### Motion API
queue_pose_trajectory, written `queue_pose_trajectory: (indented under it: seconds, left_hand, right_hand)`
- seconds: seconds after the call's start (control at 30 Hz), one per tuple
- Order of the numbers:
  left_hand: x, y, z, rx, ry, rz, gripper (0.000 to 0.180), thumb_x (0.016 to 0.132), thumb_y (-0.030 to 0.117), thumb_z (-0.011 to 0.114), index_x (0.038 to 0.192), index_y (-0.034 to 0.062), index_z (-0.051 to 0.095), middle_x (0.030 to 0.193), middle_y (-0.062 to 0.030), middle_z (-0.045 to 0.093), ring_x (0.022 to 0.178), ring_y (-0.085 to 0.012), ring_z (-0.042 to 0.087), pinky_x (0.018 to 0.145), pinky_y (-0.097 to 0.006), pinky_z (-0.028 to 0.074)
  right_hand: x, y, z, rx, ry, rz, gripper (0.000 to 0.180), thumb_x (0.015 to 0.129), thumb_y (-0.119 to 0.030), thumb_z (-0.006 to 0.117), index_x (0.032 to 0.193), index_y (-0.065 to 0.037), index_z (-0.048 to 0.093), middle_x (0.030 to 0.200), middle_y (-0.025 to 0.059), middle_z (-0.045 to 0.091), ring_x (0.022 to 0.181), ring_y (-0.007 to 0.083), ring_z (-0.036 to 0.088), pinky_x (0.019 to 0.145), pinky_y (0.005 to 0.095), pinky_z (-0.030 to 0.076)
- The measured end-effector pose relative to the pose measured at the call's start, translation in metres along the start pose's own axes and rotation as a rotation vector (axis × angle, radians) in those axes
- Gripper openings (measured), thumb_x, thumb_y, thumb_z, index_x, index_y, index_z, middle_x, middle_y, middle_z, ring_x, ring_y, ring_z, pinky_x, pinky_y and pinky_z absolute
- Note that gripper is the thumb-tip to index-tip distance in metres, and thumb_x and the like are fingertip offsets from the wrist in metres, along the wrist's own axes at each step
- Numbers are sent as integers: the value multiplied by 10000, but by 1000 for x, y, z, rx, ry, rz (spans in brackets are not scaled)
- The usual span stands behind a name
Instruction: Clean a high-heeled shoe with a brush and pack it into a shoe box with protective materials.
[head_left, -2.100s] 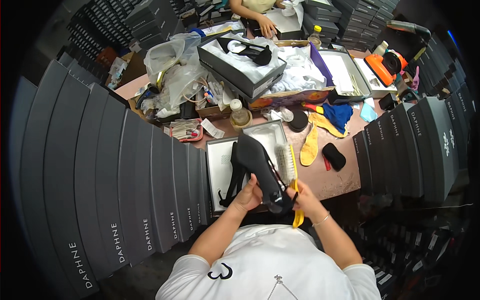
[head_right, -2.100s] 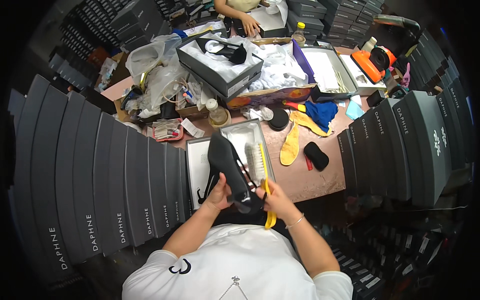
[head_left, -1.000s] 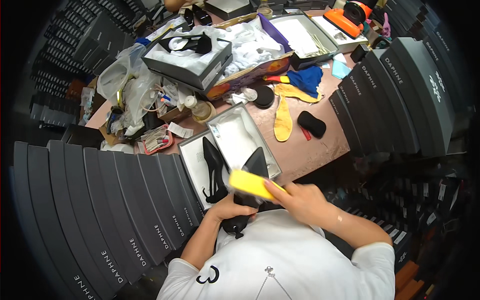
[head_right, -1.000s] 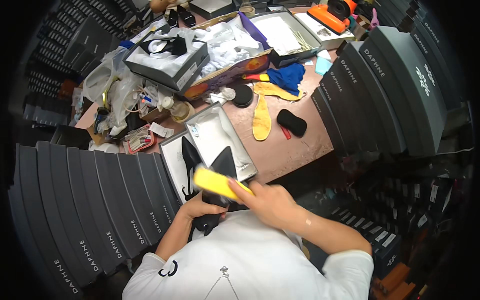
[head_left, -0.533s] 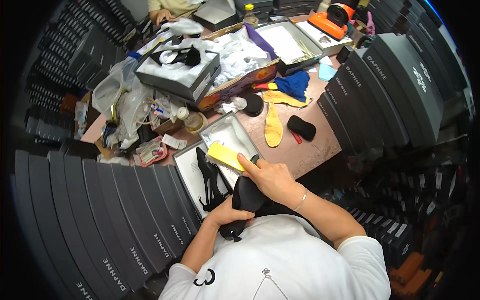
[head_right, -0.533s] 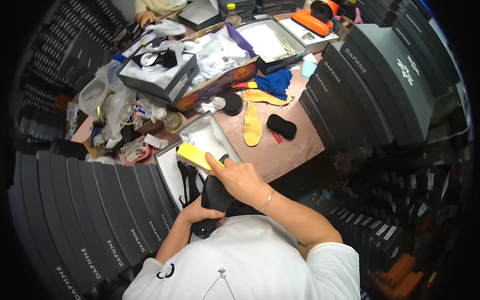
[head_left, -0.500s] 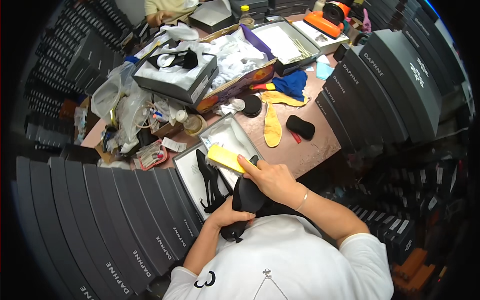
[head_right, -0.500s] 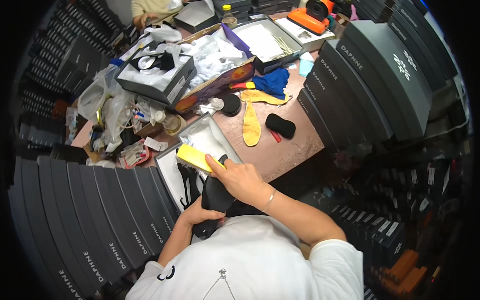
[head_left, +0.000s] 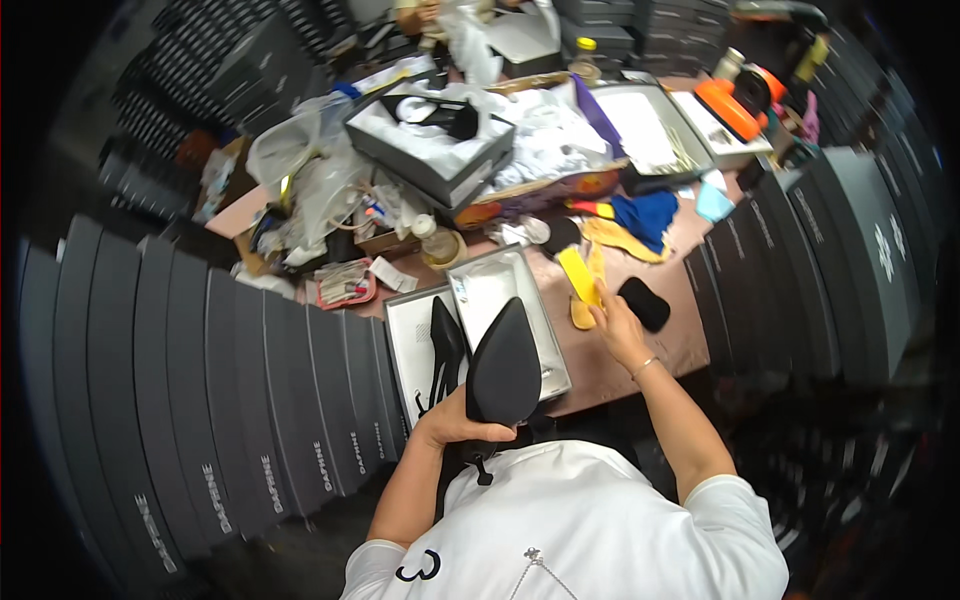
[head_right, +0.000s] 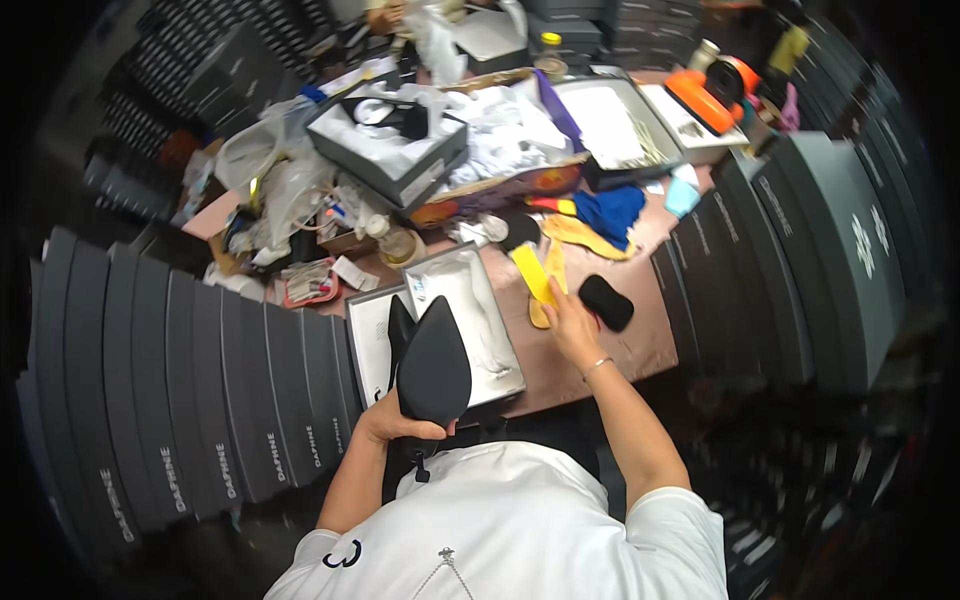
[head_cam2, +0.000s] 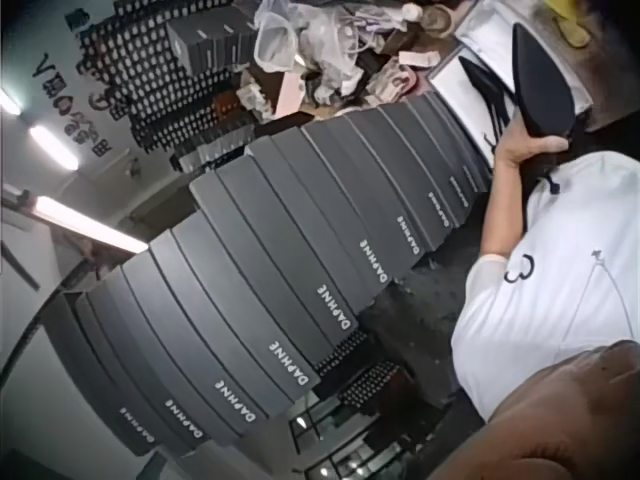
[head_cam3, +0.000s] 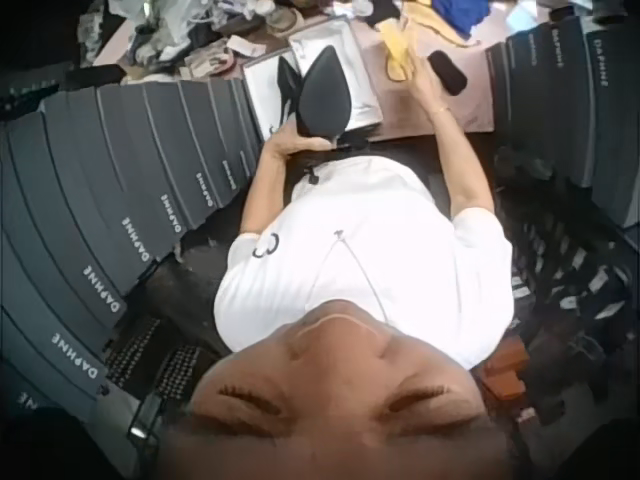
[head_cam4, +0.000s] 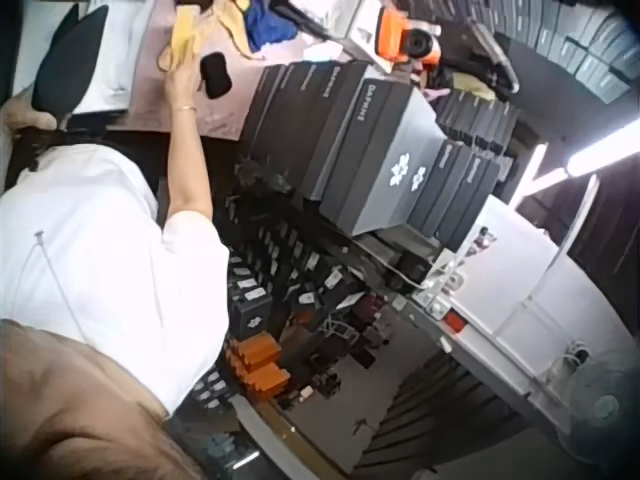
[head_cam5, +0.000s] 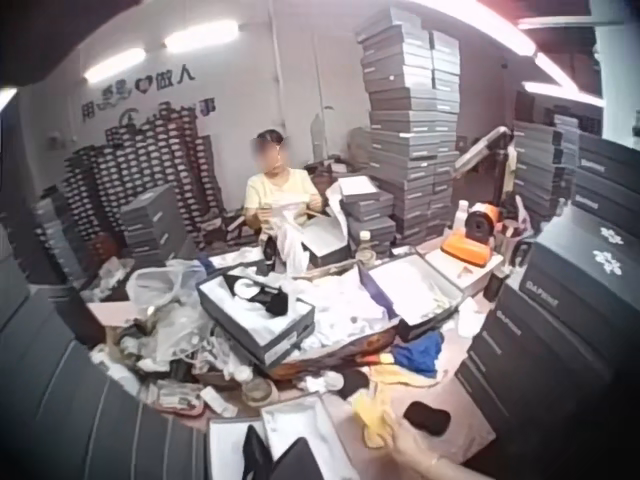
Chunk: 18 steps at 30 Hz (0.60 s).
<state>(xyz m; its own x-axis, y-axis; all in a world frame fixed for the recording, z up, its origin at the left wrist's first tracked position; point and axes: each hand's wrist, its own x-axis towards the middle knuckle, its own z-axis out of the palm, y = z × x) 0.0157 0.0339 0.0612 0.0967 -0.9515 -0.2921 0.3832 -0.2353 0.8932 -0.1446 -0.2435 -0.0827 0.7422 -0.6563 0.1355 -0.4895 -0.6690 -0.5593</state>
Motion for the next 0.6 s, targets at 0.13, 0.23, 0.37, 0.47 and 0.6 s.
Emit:
queue_pose_trajectory:
  seconds: [0.13,0.23,0.37,0.47,0.6]
  left_hand:
    - [18,0,20,-194,126,159,505,636,237,850,1001,-20,613,839,-112,649,730,-216,655,671,-322,530]
    - [37,-9,34,-266,171,208,740,675,516,808,1113,-33,574,916,-140,645,764,-240,657,716,-341,539]
    - [64,-23,42,-417,228,161,978,738,823,442,1251,-8,497,1011,-183,625,833,-270,655,773,-386,540]
    - [85,-29,37,-456,299,98,985,785,846,271,1264,14,492,1010,-189,627,803,-287,659,727,-398,552]
    - [109,-13,34,-342,285,-68,926,833,806,275,1212,-1,526,950,-165,641,735,-262,667,657,-381,561]
  right_hand:
    - [20,57,-26,-279,-64,-15,707,805,-254,715,1426,-144,397,1394,256,398,1246,424,419,987,517,370]
    - [14,102,-42,-182,-359,-62,694,809,-196,704,1425,-119,393,1399,261,381,1262,405,405,1016,487,362]
    - [11,123,-25,41,-158,-83,556,840,-114,646,1362,-49,462,1361,251,400,1219,400,441,1025,444,371]
    - [49,3,-78,414,-69,-122,450,872,-32,563,1316,-5,500,1290,211,446,1176,369,477,1013,388,394]
    - [75,-88,-122,404,-126,-826,414,732,-29,644,1145,-38,614,1021,114,596,928,272,574,781,386,461]
